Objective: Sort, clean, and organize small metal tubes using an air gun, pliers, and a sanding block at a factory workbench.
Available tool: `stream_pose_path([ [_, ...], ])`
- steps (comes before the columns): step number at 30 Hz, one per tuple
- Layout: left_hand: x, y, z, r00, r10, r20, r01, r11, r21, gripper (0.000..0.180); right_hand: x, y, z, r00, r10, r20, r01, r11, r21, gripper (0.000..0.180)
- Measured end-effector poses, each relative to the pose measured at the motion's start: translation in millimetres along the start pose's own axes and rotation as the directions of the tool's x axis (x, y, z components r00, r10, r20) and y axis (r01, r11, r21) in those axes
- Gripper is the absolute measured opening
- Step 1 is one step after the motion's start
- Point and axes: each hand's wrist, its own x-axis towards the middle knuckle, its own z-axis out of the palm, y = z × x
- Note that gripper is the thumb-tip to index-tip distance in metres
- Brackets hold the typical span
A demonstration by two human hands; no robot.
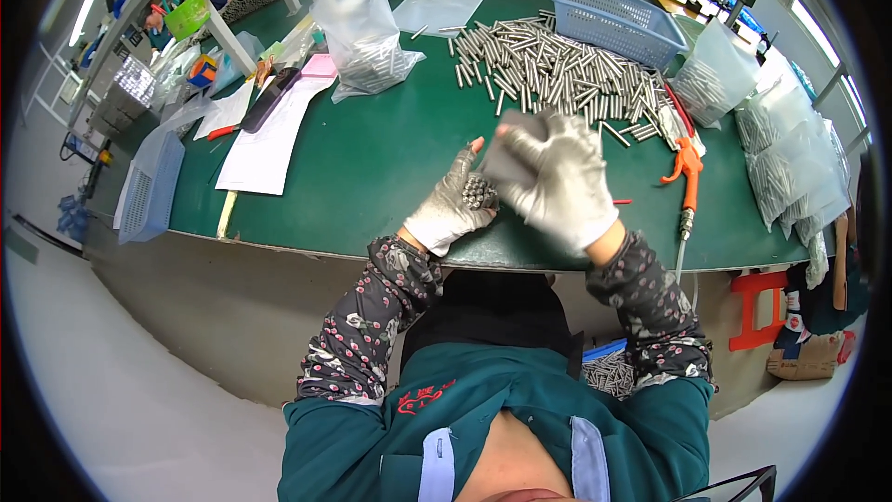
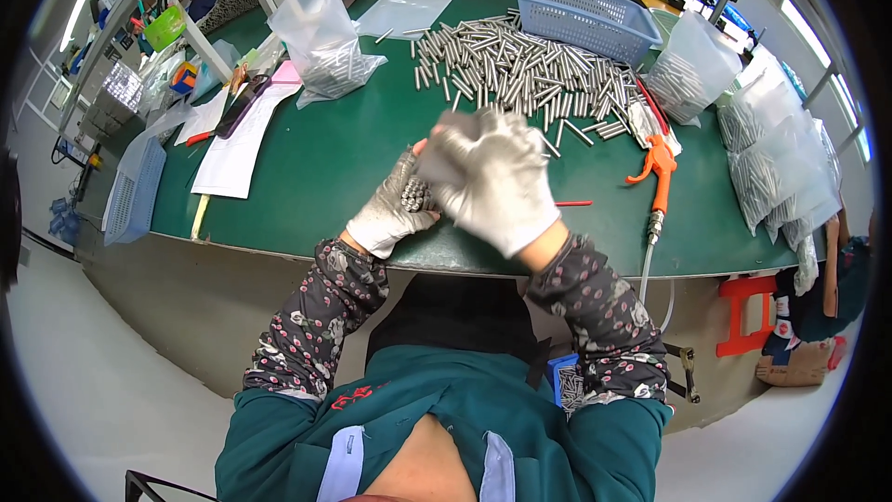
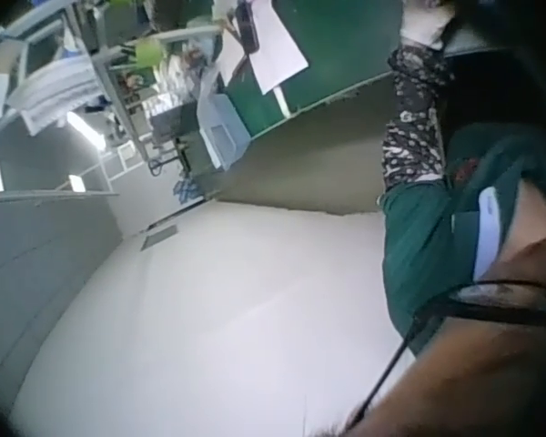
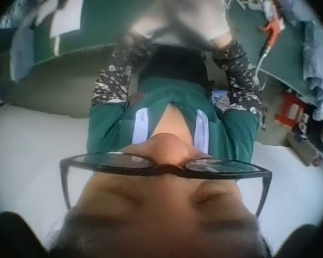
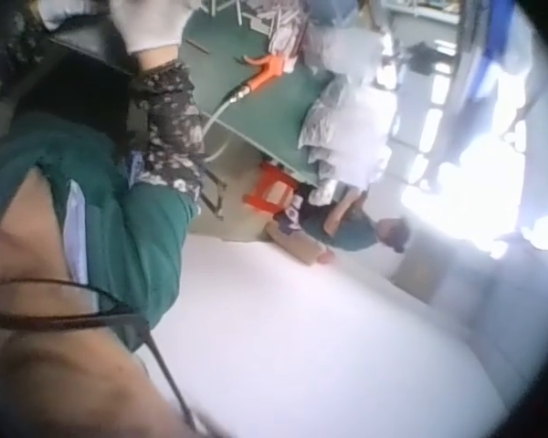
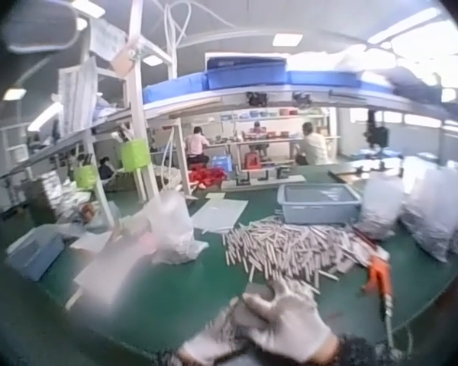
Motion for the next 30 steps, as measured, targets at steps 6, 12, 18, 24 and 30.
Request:
stream_pose_path([
  [6,-5.0,3.5,0.8,1.000,-0.012,0.006,0.011,0.996,0.089,0.096,7.5,11.0,8.6,0.979,0.197,-0.059,-0.204,0.968,-0.145,0.049],
  [12,-5.3,5.9,2.4,0.999,0.030,0.013,-0.032,0.989,0.144,0.089,-13.2,16.3,11.8,0.980,0.198,0.018,-0.199,0.980,0.029,0.047],
  [18,-9.9,4.2,-5.3,1.000,0.018,-0.006,-0.016,0.980,0.196,0.078,-23.9,-1.8,13.6,0.988,0.142,0.056,-0.146,0.985,0.087,0.051],
  [24,-12.9,11.4,-5.5,1.000,-0.006,-0.018,0.011,0.960,0.281,0.089,-21.2,-4.4,10.2,0.993,0.107,0.039,-0.109,0.992,0.066,0.051],
  [30,-11.9,13.4,0.3,0.991,0.129,-0.019,-0.120,0.960,0.252,0.107,-7.5,-22.1,-0.7,0.999,-0.046,0.026,0.042,0.990,0.136,0.047],
])
